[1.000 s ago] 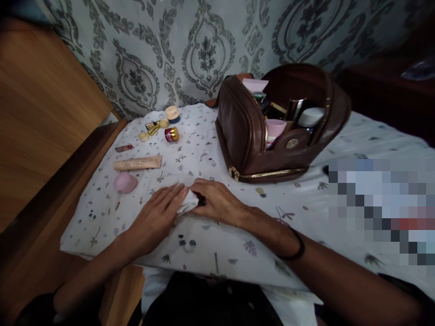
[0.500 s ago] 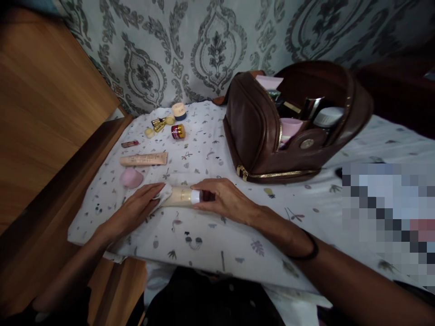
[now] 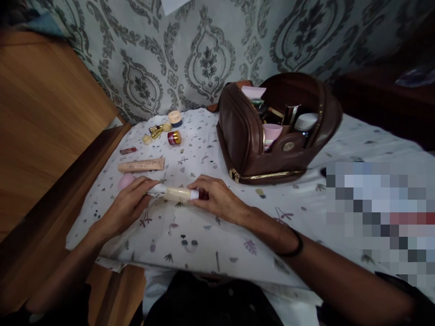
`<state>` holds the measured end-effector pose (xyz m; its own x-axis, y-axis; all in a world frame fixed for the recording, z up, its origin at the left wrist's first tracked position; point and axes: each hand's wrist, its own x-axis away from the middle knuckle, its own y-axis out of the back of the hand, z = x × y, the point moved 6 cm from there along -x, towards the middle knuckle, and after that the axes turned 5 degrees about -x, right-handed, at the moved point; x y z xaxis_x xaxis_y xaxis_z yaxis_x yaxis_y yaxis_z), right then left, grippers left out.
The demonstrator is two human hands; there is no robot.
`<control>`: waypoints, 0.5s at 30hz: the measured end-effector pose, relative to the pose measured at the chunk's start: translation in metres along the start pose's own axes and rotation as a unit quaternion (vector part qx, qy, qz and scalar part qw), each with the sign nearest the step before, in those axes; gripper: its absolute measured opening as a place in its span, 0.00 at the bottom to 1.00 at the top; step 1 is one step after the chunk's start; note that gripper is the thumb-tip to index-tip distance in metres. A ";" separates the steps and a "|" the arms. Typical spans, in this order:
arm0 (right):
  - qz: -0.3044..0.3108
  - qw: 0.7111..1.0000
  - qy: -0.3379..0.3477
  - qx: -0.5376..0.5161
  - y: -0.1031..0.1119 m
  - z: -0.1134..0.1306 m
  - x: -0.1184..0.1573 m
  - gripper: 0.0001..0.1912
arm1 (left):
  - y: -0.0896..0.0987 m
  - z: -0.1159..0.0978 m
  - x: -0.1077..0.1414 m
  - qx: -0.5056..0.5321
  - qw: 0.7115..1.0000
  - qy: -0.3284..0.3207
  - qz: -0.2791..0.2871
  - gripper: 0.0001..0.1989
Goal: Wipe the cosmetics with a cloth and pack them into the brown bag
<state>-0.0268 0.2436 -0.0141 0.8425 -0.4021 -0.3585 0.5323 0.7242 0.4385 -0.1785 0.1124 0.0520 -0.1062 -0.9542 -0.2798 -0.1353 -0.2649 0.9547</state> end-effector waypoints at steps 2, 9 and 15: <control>0.000 1.000 -0.008 0.012 -0.001 0.000 0.000 0.11 | 0.003 -0.015 -0.005 -0.094 0.995 -0.023 -0.036 0.16; 0.023 0.998 -0.007 0.062 -0.005 0.003 0.002 0.24 | -0.033 -0.068 -0.021 -0.178 0.975 -0.124 0.058 0.21; 0.032 0.996 -0.022 0.076 -0.005 0.005 0.001 0.14 | -0.029 -0.017 -0.012 -0.082 0.994 -0.007 0.071 0.19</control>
<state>-0.0280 0.2368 -0.0124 0.8759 -0.3846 -0.2913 0.4814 0.6567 0.5804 -0.1566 0.1290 0.0291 -0.1256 -0.9819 -0.1416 0.0445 -0.1481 0.9880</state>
